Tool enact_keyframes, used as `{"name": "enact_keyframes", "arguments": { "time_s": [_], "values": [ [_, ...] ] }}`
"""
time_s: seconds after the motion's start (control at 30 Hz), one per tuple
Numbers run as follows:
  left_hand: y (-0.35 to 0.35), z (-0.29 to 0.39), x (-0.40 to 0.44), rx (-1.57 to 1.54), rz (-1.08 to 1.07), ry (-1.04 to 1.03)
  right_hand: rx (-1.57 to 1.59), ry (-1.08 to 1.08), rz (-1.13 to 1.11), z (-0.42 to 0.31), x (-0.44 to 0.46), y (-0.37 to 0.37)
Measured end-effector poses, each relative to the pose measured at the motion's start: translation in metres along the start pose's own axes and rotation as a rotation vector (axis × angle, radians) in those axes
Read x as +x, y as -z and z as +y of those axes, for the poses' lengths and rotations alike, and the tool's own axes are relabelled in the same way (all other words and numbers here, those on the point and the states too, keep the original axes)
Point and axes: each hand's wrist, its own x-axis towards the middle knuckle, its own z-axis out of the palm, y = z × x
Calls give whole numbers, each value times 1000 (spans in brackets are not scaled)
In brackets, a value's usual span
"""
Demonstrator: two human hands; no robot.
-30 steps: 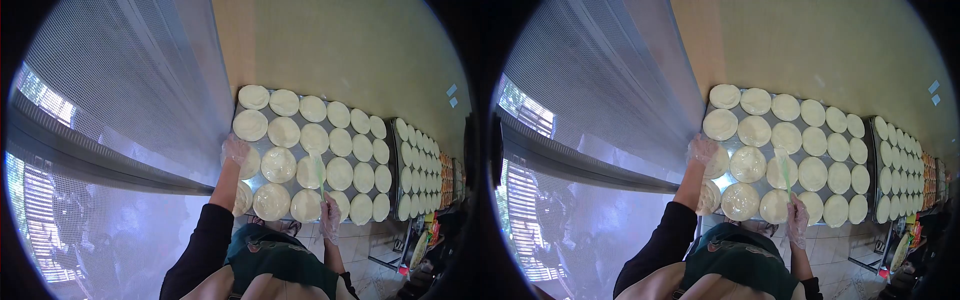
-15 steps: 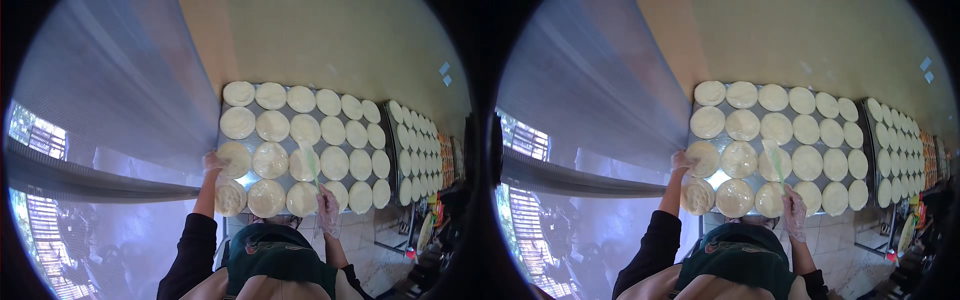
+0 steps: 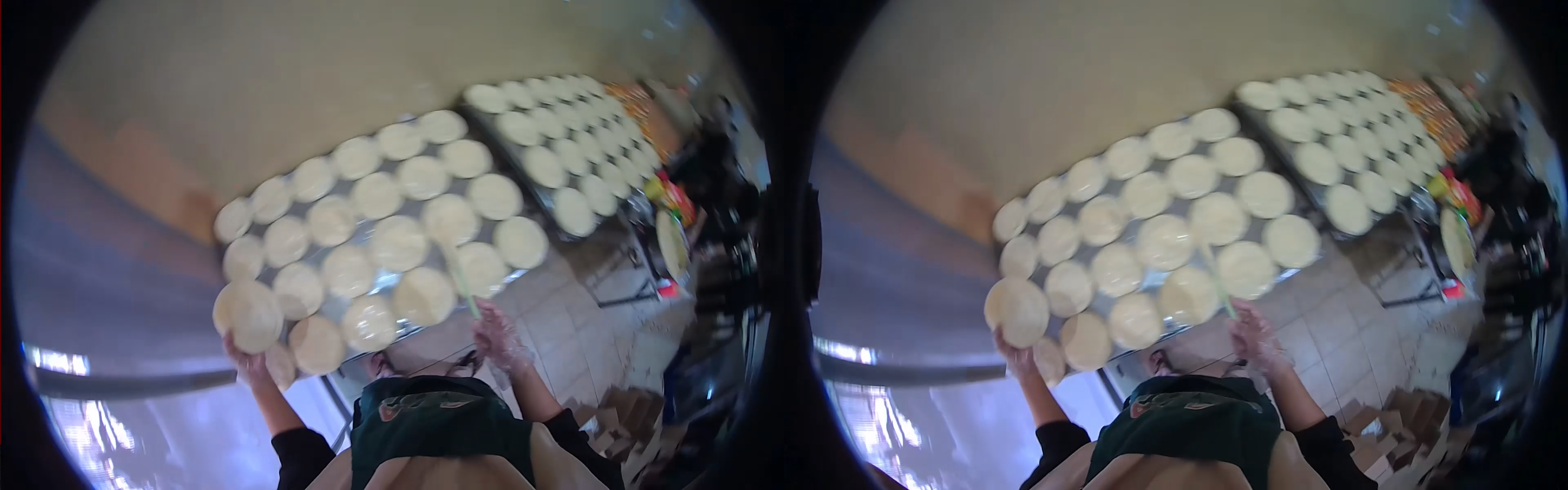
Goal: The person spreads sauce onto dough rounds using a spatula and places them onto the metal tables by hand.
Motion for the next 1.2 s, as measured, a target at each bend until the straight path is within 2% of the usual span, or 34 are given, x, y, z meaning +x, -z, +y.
{"name": "enact_keyframes", "arguments": {
  "time_s": [0.03, 0.07, 0.13, 0.27, 0.33, 0.5, 0.53, 0.6, 0.63, 0.7, 0.73, 0.8, 0.87, 0.93, 1.0, 1.07, 1.13, 1.17, 1.2],
  "values": [
    [-70, -26, -36, 0, -3, -82, 187, -88, -23, -9, -9, 20],
    [-117, -49, -58, -246, -133, 69, 208, -35, 21, -26, -20, 39],
    [-159, -113, -92, -281, -229, 256, 244, -53, -142, -57, -50, 81],
    [-298, -274, -192, -434, -424, 772, 268, 170, -188, -74, -94, 177],
    [-348, -337, -258, -497, -501, 1019, 253, 244, -144, -85, -117, 223],
    [-447, -446, -375, -603, -616, 1622, 225, 387, 166, -98, -161, 301],
    [-456, -465, -393, -597, -628, 1647, 255, 390, 241, -99, -167, 319],
    [-463, -499, -422, 204, -1346, 1039, 324, 397, 312, -98, -177, 353],
    [-470, -519, -431, 212, -1358, 1059, 356, 397, 417, -95, -179, 372],
    [-482, -558, -447, -142, -997, 1709, 403, 393, 536, -96, -181, 411],
    [-489, -579, -453, -326, -748, 1994, 375, 417, 612, -101, -183, 432],
    [-496, -630, -461, -295, -675, 2037, 348, 429, 702, -113, -188, 477],
    [-511, -687, -468, -269, -606, 2075, 187, 393, 879, -141, -193, 519],
    [-530, -739, -476, -229, -693, 2104, 102, 420, 908, -151, -187, 578],
    [-545, -782, -487, -231, -578, 2123, -391, 375, 1068, -183, -188, 625],
    [-573, -828, -501, -231, -510, 2124, -488, 344, 1078, -234, -183, 666],
    [-589, -852, -506, -220, -518, 2156, -1135, 320, 1183, -278, -173, 696],
    [-594, -864, -508, -209, -495, 2151, -1126, 305, 1169, -294, -164, 716],
    [-597, -875, -509, -189, -536, 2127, -1300, 205, 1148, -309, -156, 736]
  ]
}}
